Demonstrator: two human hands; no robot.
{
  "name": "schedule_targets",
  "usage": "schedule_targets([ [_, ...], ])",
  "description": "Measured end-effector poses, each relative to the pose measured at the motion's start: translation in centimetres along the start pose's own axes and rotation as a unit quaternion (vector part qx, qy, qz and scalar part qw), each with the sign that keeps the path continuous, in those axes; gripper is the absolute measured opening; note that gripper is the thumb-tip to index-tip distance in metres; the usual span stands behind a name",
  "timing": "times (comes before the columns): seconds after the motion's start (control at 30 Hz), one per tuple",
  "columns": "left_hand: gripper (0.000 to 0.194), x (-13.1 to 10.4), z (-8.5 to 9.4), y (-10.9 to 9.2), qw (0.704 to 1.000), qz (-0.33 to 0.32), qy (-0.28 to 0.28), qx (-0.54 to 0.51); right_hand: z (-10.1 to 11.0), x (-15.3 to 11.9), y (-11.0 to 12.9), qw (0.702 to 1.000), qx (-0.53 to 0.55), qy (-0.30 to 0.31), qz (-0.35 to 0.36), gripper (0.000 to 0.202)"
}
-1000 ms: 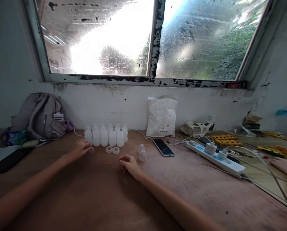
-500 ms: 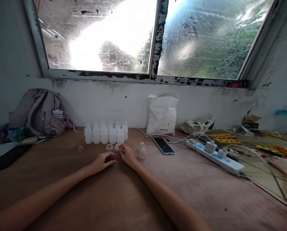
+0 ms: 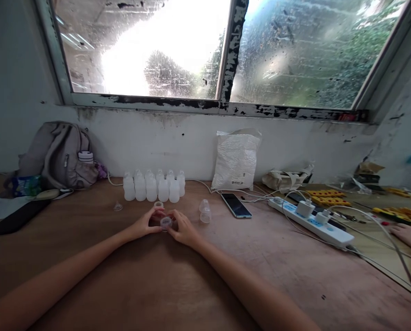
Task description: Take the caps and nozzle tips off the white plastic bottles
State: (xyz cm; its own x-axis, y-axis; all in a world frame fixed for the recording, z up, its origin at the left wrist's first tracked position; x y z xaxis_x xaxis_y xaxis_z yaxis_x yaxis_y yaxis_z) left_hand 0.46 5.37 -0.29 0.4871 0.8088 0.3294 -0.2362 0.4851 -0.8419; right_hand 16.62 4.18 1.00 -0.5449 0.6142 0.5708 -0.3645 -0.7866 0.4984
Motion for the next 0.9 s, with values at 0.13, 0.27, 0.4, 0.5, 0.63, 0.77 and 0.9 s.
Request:
schedule_targets([
  [0.13, 0.056, -0.1, -0.1, -0.1, 1.0, 0.002, 0.009, 0.024, -0.3, 0.0, -0.6, 1.0, -0.009, 0.027, -0.012, 0.026],
  [0.27, 0.056, -0.2, -0.2, 0.0, 0.999, 0.008, 0.01, 0.05, -0.3, 0.1, -0.7, 0.999, -0.005, 0.028, -0.023, 0.025],
  [0.4, 0.055, -0.3, -0.2, -0.2, 0.997, 0.013, 0.013, 0.077, -0.3, 0.3, -0.4, 0.999, -0.003, 0.031, -0.017, 0.022],
  [0.5, 0.054, -0.3, -0.2, -0.3, 0.995, 0.013, 0.01, 0.101, -0.3, 0.5, -0.5, 0.999, -0.011, 0.023, -0.026, 0.022],
  [0.63, 0.055, -0.1, -0.3, -0.2, 0.99, 0.012, 0.002, 0.143, -0.5, 0.6, -0.7, 0.999, -0.005, 0.015, -0.039, 0.019],
  [0.77, 0.045, 0.1, -0.3, -0.3, 0.983, 0.022, -0.008, 0.182, -0.6, 0.7, -1.1, 0.996, 0.042, -0.016, -0.072, 0.018],
  [0.9, 0.044, -0.3, -0.1, -1.1, 0.993, 0.013, -0.016, 0.114, -0.6, 0.7, -1.3, 0.977, 0.146, -0.065, -0.14, 0.022],
])
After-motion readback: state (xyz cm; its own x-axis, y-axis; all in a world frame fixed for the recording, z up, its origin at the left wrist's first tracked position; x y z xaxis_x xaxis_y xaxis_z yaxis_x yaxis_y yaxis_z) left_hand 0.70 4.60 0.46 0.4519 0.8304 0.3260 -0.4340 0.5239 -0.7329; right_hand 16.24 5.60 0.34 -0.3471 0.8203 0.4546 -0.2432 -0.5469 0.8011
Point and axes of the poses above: each hand's wrist, its own x-axis towards the middle knuckle, its own z-axis out of the back of the hand, y = z × x, the point moved 3 cm from there along x, towards the middle knuckle, and after that the axes turned 2 degrees about z, right-handed, at the moved point
